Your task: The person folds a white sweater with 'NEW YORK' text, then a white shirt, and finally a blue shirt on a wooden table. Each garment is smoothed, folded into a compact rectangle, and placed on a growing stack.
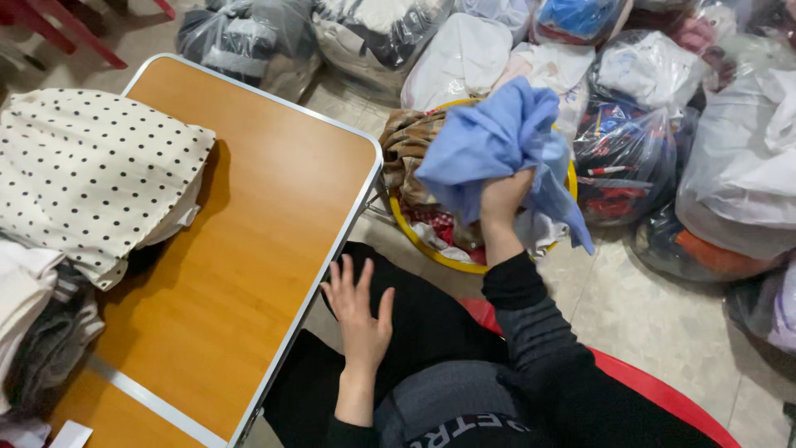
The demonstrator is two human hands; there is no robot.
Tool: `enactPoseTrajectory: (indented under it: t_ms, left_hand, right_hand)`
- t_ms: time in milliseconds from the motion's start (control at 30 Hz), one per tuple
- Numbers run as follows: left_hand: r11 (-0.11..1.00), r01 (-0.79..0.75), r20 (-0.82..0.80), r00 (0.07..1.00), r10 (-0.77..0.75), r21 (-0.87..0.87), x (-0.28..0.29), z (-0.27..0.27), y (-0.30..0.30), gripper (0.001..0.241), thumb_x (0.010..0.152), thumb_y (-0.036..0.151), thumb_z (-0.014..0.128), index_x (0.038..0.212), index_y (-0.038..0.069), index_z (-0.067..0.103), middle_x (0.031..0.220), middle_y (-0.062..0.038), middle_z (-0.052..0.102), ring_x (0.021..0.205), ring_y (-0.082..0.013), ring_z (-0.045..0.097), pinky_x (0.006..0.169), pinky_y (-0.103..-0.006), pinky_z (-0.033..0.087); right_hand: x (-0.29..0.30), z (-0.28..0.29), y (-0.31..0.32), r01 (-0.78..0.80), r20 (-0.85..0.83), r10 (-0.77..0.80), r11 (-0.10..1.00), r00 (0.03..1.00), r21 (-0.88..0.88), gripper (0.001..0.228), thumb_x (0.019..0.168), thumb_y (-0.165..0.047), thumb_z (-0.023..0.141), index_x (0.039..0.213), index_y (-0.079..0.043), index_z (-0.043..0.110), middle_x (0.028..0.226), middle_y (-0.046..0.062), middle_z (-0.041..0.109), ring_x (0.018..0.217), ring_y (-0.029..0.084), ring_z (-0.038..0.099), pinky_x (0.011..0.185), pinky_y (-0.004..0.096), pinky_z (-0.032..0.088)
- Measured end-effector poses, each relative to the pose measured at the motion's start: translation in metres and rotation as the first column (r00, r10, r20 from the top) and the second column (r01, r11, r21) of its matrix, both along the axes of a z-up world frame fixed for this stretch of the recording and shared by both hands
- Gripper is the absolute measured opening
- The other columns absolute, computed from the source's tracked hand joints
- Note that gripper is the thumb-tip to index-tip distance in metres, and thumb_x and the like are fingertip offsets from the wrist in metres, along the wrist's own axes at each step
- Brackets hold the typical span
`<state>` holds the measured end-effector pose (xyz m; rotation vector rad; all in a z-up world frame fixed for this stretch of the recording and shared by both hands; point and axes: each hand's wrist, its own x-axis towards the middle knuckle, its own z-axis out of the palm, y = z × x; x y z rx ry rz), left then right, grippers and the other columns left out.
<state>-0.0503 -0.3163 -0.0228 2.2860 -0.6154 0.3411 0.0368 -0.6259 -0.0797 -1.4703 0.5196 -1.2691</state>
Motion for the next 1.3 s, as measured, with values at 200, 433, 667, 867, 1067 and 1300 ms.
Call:
enactPoseTrajectory:
  t_ms: [200,433,667,867,1067,1300]
  left_hand:
    - [0.887,-0.250,0.167,0.927,0.335,-0.387,-0.005,0.022,0.041,0.062,0.111,0.034,0.049,0.161,0.003,0.030,0.170,-0.018,0.030,0.163,-0.0419,0.018,0.134,-0.0562,0.015]
    - [0.760,-0.585,0.146,0.756,0.637,-0.284,-0.008,0.005,0.119,0.057,0.108,0.035,0.057,0.154,0.004,0.043,0.167,-0.020,0.034,0.161,-0.0461,0.019,0.130,-0.0585,0.017]
    - [0.607,-0.775,0.151,0.630,0.762,0.174,-0.020,-0.046,0.184,0.046,0.083,0.023,0.076,0.125,0.008,0.068,0.135,-0.014,0.063,0.136,-0.0406,0.047,0.120,-0.0644,0.019]
    - [0.530,-0.846,0.158,0.515,0.842,-0.066,-0.036,-0.031,0.220,0.019,0.091,0.009,0.070,0.109,0.009,0.076,0.108,-0.008,0.074,0.112,-0.0309,0.066,0.113,-0.0520,0.042]
    - [0.338,-0.907,0.059,0.334,0.941,-0.252,-0.060,0.017,0.249,0.016,0.103,0.014,0.067,0.118,0.009,0.073,0.116,-0.008,0.071,0.114,-0.0303,0.063,0.102,-0.0462,0.045]
    - [0.483,-0.873,0.261,0.451,0.854,-0.072,-0.049,0.035,0.218,0.049,0.092,0.036,0.075,0.129,0.005,0.069,0.136,-0.014,0.062,0.137,-0.0418,0.045,0.116,-0.0633,0.022]
  right_hand:
    - [-0.021,0.086,0.191,-0.547,-0.081,0.563,0.744,0.822,-0.384,0.090,0.084,-0.016,0.084,0.155,-0.008,0.028,0.158,0.021,0.034,0.147,0.036,0.037,0.121,0.041,0.034]
    - [-0.061,0.075,0.274,-0.966,-0.574,0.805,0.000,0.153,-0.258,0.073,0.084,-0.011,0.080,0.149,-0.010,0.048,0.158,0.025,0.042,0.150,0.041,0.038,0.121,0.049,0.034]
    - [-0.057,0.062,0.257,-0.822,-0.641,0.516,0.332,0.568,-0.462,0.075,0.066,-0.010,0.081,0.137,-0.014,0.059,0.140,0.023,0.051,0.134,0.037,0.042,0.107,0.052,0.029]
    - [-0.037,0.071,0.225,-0.709,-0.624,0.340,0.289,0.704,-0.643,0.053,0.059,0.001,0.075,0.108,-0.021,0.075,0.141,0.004,0.063,0.145,0.033,0.041,0.116,0.056,0.020]
    - [-0.047,0.080,0.183,-0.936,-0.654,0.731,-0.062,0.194,-0.347,0.029,0.068,-0.010,0.079,0.096,-0.013,0.072,0.111,0.003,0.077,0.114,0.025,0.069,0.115,0.048,0.041]
    - [-0.084,0.112,0.203,-0.828,-0.769,0.425,-0.511,-0.478,0.232,0.025,0.077,-0.013,0.075,0.102,-0.010,0.077,0.096,0.007,0.079,0.092,0.023,0.076,0.082,0.035,0.058]
